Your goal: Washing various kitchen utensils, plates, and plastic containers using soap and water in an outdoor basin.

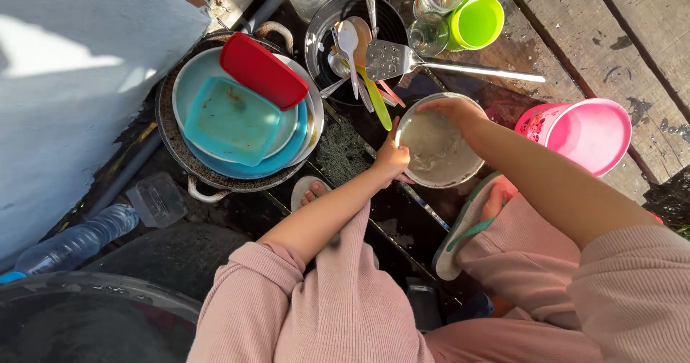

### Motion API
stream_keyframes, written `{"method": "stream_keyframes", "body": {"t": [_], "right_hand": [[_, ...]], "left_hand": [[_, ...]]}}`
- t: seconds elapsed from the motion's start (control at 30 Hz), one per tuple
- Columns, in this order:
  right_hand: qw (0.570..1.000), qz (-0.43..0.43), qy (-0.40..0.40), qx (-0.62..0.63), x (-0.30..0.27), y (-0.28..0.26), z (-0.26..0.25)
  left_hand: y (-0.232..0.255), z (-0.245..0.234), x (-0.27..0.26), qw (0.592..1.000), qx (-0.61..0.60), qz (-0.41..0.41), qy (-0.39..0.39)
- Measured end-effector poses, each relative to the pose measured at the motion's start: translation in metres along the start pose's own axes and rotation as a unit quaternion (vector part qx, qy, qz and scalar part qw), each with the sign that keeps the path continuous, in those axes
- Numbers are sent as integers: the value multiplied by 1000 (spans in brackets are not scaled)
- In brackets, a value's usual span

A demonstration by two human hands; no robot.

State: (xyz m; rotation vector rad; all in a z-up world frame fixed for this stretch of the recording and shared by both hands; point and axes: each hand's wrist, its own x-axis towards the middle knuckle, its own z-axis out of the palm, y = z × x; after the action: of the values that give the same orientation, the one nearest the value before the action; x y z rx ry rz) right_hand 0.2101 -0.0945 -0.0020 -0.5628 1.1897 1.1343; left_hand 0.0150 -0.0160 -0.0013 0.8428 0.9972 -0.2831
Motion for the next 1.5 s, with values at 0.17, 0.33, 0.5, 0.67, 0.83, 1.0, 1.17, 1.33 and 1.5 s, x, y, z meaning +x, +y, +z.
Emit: {"method": "stream_keyframes", "body": {"t": [0.17,0.33,0.5,0.67,0.83,1.0,1.17,1.33,1.5], "right_hand": [[856,-55,-40,-513,8,11,-21],[459,-83,-72,-881,9,27,-54],[355,-225,74,-904,8,54,-26],[330,-288,-98,-893,99,46,-113],[320,1,-54,-946,-3,56,-74],[20,14,-30,-999,-85,78,-38],[-150,-333,-116,-924,-89,58,-95],[-108,-376,-153,-908,-137,57,-77],[-103,-352,-193,-910,-194,31,-42]], "left_hand": [[1,3,8,999,-37,1,8],[0,3,4,1000,12,-14,16],[6,-9,-1,998,-23,-20,-46],[7,-18,0,997,-3,-17,-76],[1,-21,4,998,23,0,-63],[14,-19,2,999,27,-16,-41],[17,-26,-2,997,46,-23,-58],[6,-33,-4,986,114,-78,-98],[49,9,-55,979,44,-153,-127]]}}
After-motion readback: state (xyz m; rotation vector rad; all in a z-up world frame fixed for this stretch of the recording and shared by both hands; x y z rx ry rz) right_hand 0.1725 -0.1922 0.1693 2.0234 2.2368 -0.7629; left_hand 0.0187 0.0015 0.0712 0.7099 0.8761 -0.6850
